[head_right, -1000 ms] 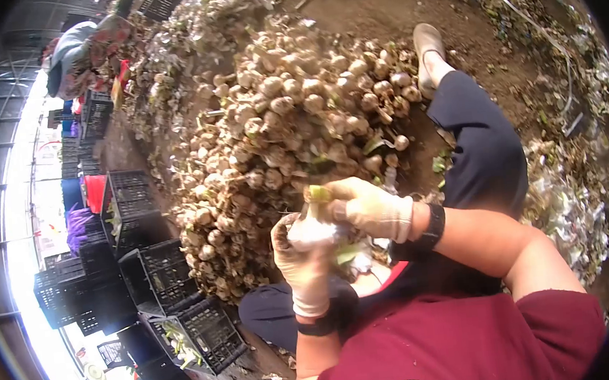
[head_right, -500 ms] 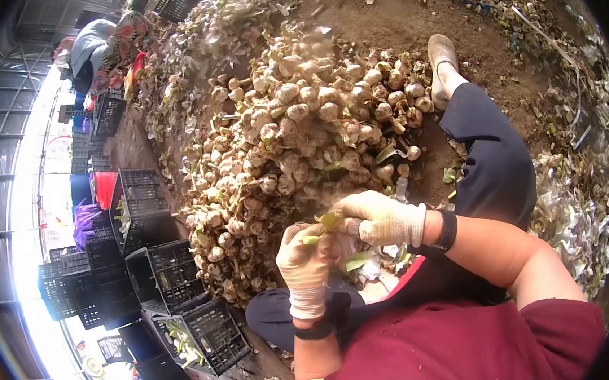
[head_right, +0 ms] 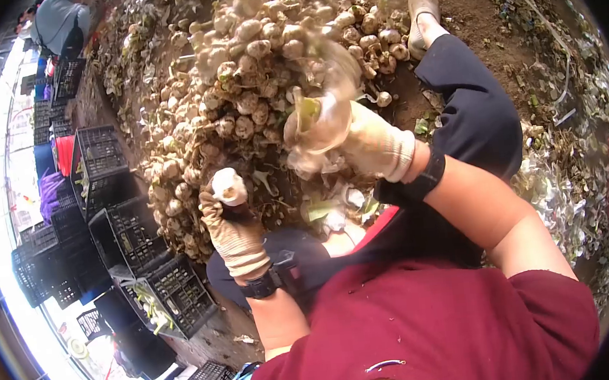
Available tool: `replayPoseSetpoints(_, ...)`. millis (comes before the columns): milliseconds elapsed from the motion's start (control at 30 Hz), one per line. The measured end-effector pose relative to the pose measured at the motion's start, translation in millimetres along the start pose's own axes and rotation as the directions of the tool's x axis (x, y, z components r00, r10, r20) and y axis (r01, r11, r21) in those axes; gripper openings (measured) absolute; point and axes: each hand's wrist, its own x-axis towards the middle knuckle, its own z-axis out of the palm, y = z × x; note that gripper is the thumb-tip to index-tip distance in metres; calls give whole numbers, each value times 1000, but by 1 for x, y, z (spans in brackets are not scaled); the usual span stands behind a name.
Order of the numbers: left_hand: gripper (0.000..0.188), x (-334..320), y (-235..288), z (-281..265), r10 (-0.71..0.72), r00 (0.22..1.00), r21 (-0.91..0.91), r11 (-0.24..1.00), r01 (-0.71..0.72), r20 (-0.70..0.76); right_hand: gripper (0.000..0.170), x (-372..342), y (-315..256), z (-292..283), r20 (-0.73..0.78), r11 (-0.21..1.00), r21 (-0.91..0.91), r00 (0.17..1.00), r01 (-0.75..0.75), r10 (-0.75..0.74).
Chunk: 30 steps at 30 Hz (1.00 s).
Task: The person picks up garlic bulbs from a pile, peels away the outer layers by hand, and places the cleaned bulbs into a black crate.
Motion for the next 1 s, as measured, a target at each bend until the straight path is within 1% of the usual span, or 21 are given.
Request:
replayPoseSetpoints(33, 35, 2, 2, -10, 10, 999, -40, 999, -12, -51, 11, 9, 26, -14, 31, 966, -201, 987, 162, -159)
replayPoseSetpoints(67, 37, 4, 6, -20, -22, 989, -33, 999, 17, -146, 33, 9, 23, -16, 82, 878, -465, 981, -116, 173)
replayPoseSetpoints(133, 36, 3, 27, -34, -92, 973, -105, 992, 71, -214, 34, 2, 43, -12, 195, 213, -969, 910, 122, 365)
replayPoseSetpoints(167, 34, 2, 36, -38, -33, 967, -57, 998, 19, -254, 45, -7, 49, -5, 214, 145, -975, 898, 170, 384)
replayPoseSetpoints(267, 30, -10, 49, -45, 123, 985, 71, 991, -115, -120, 67, -8, 59, 10, 384, 388, -867, 915, 313, 119)
replayPoseSetpoints(333, 31, -21, 30, -24, 267, 930, 412, 899, -146, -252, 77, 2, 57, 30, 309, 618, -723, 944, 310, -113)
replayPoseSetpoints(367, 31, -26, 17, -19, 127, 979, 120, 987, -109, -159, 61, 9, 57, 38, 305, 592, -681, 901, 432, -307)
replayPoseSetpoints(467, 24, -39, -23, -5, 130, 990, 293, 950, -110, -48, 40, 15, 54, 35, 324, 563, -733, 924, 381, -203)
replayPoseSetpoints(500, 24, -42, -31, -2, 112, 991, 111, 988, -104, -67, 26, 16, 54, 35, 161, 712, -663, 973, 233, -168)
replayPoseSetpoints(567, 24, -42, -30, -13, 75, 997, 241, 968, -70, -11, 12, 18, 49, 32, -118, 955, -285, 992, -78, 46)
replayPoseSetpoints(633, 29, -46, -6, -7, 70, 985, 295, 949, -115, 158, 17, 27, 48, 21, -287, 963, 89, 920, -254, 269)
replayPoseSetpoints(667, 32, -44, 3, -19, 252, 961, 405, 871, -278, 119, 18, 27, 50, 12, -325, 977, 62, 921, -205, 214)
replayPoseSetpoints(700, 34, -34, 29, -33, 231, 957, 279, 944, -177, -174, 17, 26, 45, 10, -345, 986, 104, 925, -134, 162)
replayPoseSetpoints(733, 37, -21, 66, -46, 137, 974, -276, 943, -184, -182, 17, 25, 38, 8, -369, 988, 144, 923, -61, 111)
replayPoseSetpoints(767, 37, -20, 101, -73, 255, 945, -339, 887, -314, -206, 19, 22, 32, 0, -303, 984, 177, 951, -10, 64)
replayPoseSetpoints(800, 32, -8, 142, -152, 431, 902, -436, 813, -387, 2, 18, 21, 20, 2, -361, 994, 105, 931, -15, 52)
replayPoseSetpoints(833, 27, -5, 164, -133, 533, 663, -257, 643, -721, -525, 18, 18, 17, -4, -342, 993, 99, 940, 60, -22)
replayPoseSetpoints(867, 23, 2, 163, -147, 639, 627, -306, 549, -778, -446, 19, 15, 14, -8, -321, 986, 98, 942, 134, -96)
replayPoseSetpoints(933, 19, 22, 130, -90, 355, 922, -236, 893, -383, -152, 23, 16, 8, -8, -362, 986, 45, 923, 162, -135)
replayPoseSetpoints(967, 16, 25, 87, -38, 177, 961, 55, 984, -169, -212, 25, 17, 9, -17, -217, 982, -46, 957, 185, -190)
replayPoseSetpoints(1000, 37, 28, 51, -13, 59, 989, 529, 848, 24, -138, 26, 17, 9, -23, -68, 967, -133, 971, 219, -229)
